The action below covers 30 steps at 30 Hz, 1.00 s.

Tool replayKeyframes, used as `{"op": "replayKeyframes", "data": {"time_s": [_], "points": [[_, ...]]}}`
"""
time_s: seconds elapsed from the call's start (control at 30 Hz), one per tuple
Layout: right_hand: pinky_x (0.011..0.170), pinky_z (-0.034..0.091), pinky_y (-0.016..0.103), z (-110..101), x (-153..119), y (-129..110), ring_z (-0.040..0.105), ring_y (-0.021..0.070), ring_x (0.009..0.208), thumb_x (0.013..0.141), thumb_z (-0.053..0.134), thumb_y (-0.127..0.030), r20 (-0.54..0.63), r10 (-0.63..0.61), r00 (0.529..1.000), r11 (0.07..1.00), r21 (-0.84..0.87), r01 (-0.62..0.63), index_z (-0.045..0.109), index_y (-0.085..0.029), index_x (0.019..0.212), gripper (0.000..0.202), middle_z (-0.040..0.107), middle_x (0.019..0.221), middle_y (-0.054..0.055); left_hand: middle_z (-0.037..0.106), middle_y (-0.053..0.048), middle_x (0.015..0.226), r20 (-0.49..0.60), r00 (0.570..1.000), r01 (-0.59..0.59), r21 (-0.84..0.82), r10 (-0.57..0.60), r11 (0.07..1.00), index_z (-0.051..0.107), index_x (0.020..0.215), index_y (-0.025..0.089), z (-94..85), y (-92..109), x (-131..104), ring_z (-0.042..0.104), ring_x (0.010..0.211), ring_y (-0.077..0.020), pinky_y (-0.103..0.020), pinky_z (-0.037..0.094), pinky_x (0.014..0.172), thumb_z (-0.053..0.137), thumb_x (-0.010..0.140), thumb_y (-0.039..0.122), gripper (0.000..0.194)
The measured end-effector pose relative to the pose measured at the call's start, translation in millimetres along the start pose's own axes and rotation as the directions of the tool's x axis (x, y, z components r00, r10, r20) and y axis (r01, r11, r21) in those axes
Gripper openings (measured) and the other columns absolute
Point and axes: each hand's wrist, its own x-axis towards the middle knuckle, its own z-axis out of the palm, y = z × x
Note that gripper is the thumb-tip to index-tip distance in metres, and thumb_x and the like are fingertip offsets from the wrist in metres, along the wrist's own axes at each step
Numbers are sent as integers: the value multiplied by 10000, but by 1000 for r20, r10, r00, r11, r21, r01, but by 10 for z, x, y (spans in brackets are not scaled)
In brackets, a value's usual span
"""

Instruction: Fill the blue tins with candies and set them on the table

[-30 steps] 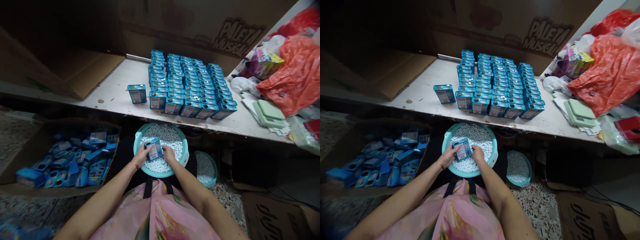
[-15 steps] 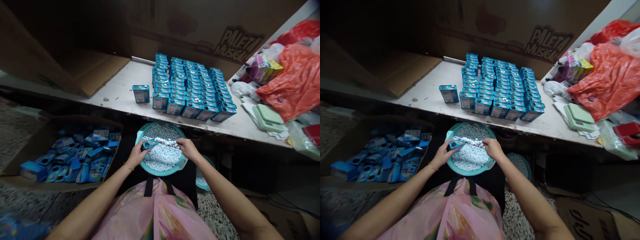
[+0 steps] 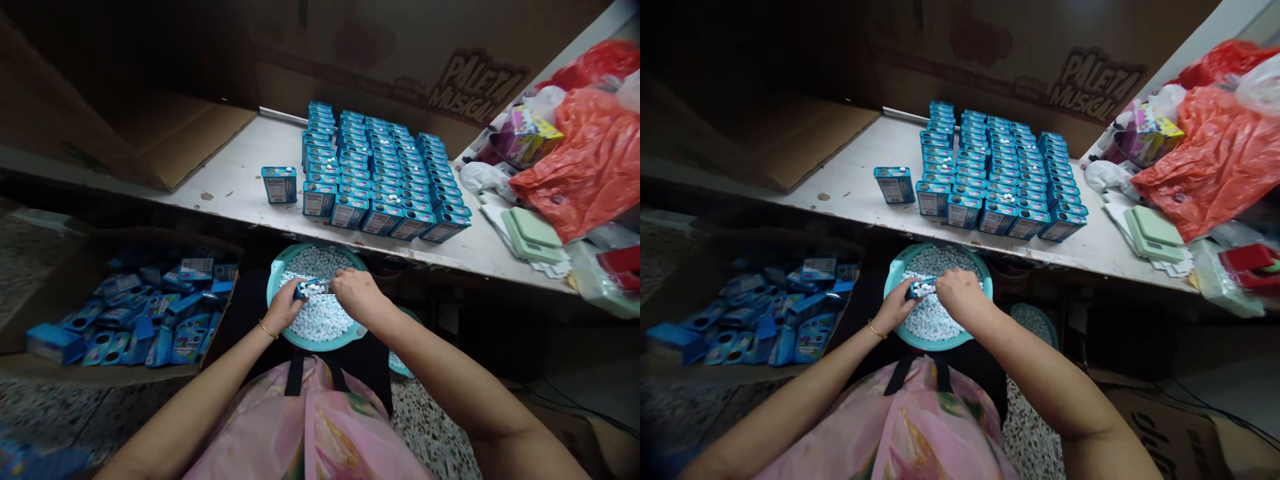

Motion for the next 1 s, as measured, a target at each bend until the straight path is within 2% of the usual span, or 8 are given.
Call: {"op": "replayKeyframes", "data": {"time_s": [0.1, 0.2, 0.37, 0.5, 0.63, 0.73, 0.87, 1.0], "points": [[609, 378, 247, -1, -88, 122, 557, 183, 819, 820, 391, -120, -19, 27, 999, 999, 19, -27, 632, -178, 847, 250, 618, 874, 92, 578, -75, 1101, -21, 999, 42, -59, -43, 997, 499, 1114, 180, -26, -16, 7, 534, 1037, -226, -382, 406, 924, 542, 728, 232, 392], [613, 367, 236, 143, -189, 386, 559, 163, 845, 823, 388, -116, -30, 78, 997, 993, 89, -75, 620, -240, 927, 283, 616, 917, 48, 595, -52, 1045, -9, 997, 71, -153, -73, 986, 508, 1082, 189, -65, -14, 16, 550, 990, -210, -368, 416, 906, 568, 726, 291, 375], [673, 393, 239, 833, -127, 696, 560, 165, 881, 831, 392, -118, 44, 252, 967, 957, 135, -256, 628, -225, 925, 276, 619, 948, 59, 575, -49, 1067, -17, 987, 150, -255, -159, 955, 499, 1077, 198, -132, -50, 0, 539, 1002, -200, -374, 390, 938, 596, 715, 355, 406], [756, 420, 265, 1504, 221, 408, 549, 181, 943, 829, 373, -89, 88, 277, 957, 933, 213, -290, 638, -164, 920, 290, 626, 967, 88, 569, -62, 1053, -47, 961, 245, -321, -273, 915, 491, 1078, 193, -40, -197, -3, 531, 1013, -218, -402, 388, 941, 610, 696, 405, 453], [766, 444, 274, 1866, 536, 9, 569, 179, 958, 814, 347, -82, 64, 290, 955, 892, 344, -294, 623, -239, 1024, 380, 632, 1026, 53, 572, -44, 983, 53, 900, 393, -528, -433, 752, 440, 1100, 190, 145, -304, 38, 572, 908, -188, -363, 465, 838, 593, 699, 435, 494], [780, 449, 275, 1927, 573, -24, 581, 186, 955, 779, 358, -74, 50, 326, 944, 827, 468, -311, 637, -256, 1020, 411, 648, 1025, 39, 575, -49, 1000, 117, 902, 400, -587, -416, 704, 437, 1103, 187, 124, -253, 32, 577, 902, -178, -339, 473, 821, 589, 712, 431, 485], [765, 446, 250, 1853, 421, 204, 585, 171, 914, 758, 373, -85, -5, 306, 952, 752, 615, -238, 677, -231, 935, 381, 662, 985, 22, 583, -35, 1011, -18, 945, 280, -470, -326, 837, 463, 1124, 195, -176, -144, -59, 563, 939, -177, -329, 441, 870, 591, 723, 404, 470], [757, 423, 221, 1635, 199, 450, 581, 153, 879, 741, 383, -74, -43, 273, 961, 743, 644, -182, 692, -212, 890, 370, 667, 920, 16, 593, -25, 962, -135, 962, 192, -272, -235, 943, 491, 1095, 187, -438, -131, -131, 567, 898, -179, -323, 435, 865, 603, 713, 390, 447]]}}
